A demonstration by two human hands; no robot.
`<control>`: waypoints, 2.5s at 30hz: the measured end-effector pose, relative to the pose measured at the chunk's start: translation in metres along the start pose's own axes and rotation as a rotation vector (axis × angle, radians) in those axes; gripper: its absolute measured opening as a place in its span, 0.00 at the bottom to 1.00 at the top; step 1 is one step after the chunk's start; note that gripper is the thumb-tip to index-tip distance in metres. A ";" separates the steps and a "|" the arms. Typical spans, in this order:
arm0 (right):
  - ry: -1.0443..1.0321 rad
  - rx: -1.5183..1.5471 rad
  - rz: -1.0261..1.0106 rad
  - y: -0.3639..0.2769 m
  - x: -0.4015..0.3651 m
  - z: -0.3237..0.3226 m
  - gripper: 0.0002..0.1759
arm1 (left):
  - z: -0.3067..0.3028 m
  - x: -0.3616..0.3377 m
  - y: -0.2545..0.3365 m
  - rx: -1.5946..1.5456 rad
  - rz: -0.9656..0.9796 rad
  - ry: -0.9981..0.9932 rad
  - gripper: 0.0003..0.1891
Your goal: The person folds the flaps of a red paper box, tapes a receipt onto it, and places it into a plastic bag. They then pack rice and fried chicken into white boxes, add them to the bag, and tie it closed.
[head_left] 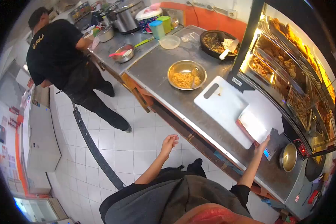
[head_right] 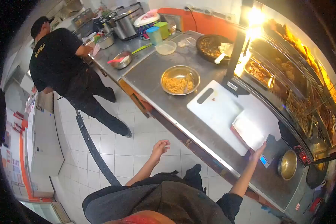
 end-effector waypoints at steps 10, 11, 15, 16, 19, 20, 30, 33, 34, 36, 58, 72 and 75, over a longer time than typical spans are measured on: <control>0.596 -1.016 -0.971 -0.095 -0.052 0.061 0.23 | 0.050 0.050 0.141 0.140 0.475 0.084 0.11; 0.592 -1.055 -1.093 -0.091 -0.067 0.077 0.22 | 0.049 0.059 0.154 0.084 0.520 0.041 0.11; 0.437 -0.970 -1.074 -0.066 -0.076 0.159 0.19 | 0.045 0.172 0.231 0.416 0.523 -0.090 0.10; 0.365 -1.059 -1.004 -0.060 -0.077 0.180 0.18 | 0.043 0.210 0.250 0.513 0.545 -0.153 0.10; 0.222 -1.122 -0.979 -0.044 -0.082 0.224 0.14 | 0.039 0.340 0.309 0.828 0.733 -0.178 0.12; 0.218 -1.068 -0.967 -0.042 -0.084 0.236 0.11 | 0.028 0.402 0.317 0.913 0.698 -0.122 0.15; 0.066 -1.082 -0.744 -0.007 -0.069 0.290 0.07 | 0.021 0.625 0.380 1.372 0.121 0.345 0.28; -0.031 -1.053 -0.751 -0.011 -0.059 0.310 0.08 | 0.020 0.624 0.378 1.335 0.195 0.413 0.28; -0.074 -1.042 -0.759 -0.012 -0.054 0.315 0.08 | 0.012 0.612 0.392 1.224 0.377 0.573 0.27; -0.160 -0.968 -0.777 -0.014 -0.048 0.327 0.07 | 0.019 0.549 0.414 1.130 0.661 0.687 0.23; -1.092 0.211 -0.164 -0.028 -0.079 0.283 0.17 | 0.152 0.059 0.232 0.719 1.093 0.317 0.11; -1.089 0.301 0.144 -0.062 -0.085 0.140 0.17 | 0.266 0.015 0.158 0.403 0.737 0.027 0.11; -0.929 0.203 -0.118 -0.065 -0.085 0.123 0.20 | 0.285 0.046 0.139 0.567 0.651 -0.331 0.12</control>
Point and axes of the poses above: each hand's wrist, its own x-axis towards the middle knuckle, its own z-axis out of the palm, y = z × x, the point moved 7 cm from there along x, towards the middle knuckle, and after that the axes turned 14 degrees about -y, right-handed, at the moved point
